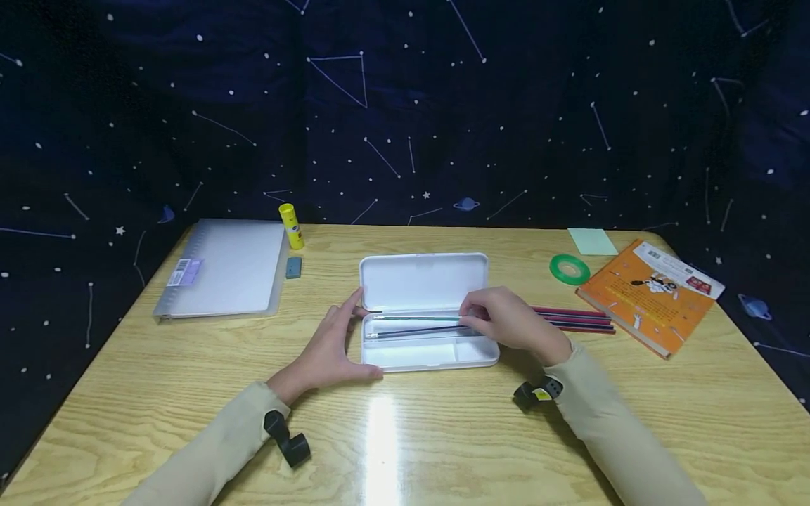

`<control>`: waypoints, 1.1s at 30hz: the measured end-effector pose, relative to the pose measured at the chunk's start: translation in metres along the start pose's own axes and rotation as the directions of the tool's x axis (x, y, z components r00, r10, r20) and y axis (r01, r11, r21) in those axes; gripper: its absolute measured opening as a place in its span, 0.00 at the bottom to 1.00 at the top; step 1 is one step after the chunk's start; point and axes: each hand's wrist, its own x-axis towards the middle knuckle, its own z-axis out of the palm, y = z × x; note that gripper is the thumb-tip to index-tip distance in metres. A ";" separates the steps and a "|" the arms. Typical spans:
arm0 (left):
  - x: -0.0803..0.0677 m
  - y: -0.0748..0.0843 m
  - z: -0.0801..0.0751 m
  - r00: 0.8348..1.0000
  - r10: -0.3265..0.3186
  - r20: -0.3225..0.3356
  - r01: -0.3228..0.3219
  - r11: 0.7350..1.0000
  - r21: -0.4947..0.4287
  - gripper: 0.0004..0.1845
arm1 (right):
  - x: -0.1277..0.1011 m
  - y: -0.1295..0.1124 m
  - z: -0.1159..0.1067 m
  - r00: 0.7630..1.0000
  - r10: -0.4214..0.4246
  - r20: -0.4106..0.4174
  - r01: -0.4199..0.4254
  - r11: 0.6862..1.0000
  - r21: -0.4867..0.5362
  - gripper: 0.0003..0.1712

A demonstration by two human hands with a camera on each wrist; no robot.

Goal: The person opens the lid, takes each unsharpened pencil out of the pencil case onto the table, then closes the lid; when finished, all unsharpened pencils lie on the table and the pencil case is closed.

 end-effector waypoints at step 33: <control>0.000 -0.001 0.001 1.000 0.008 0.007 -0.008 0.999 -0.033 0.71 | -0.128 0.101 -0.032 0.960 0.078 -0.268 -0.099 0.993 -0.065 0.10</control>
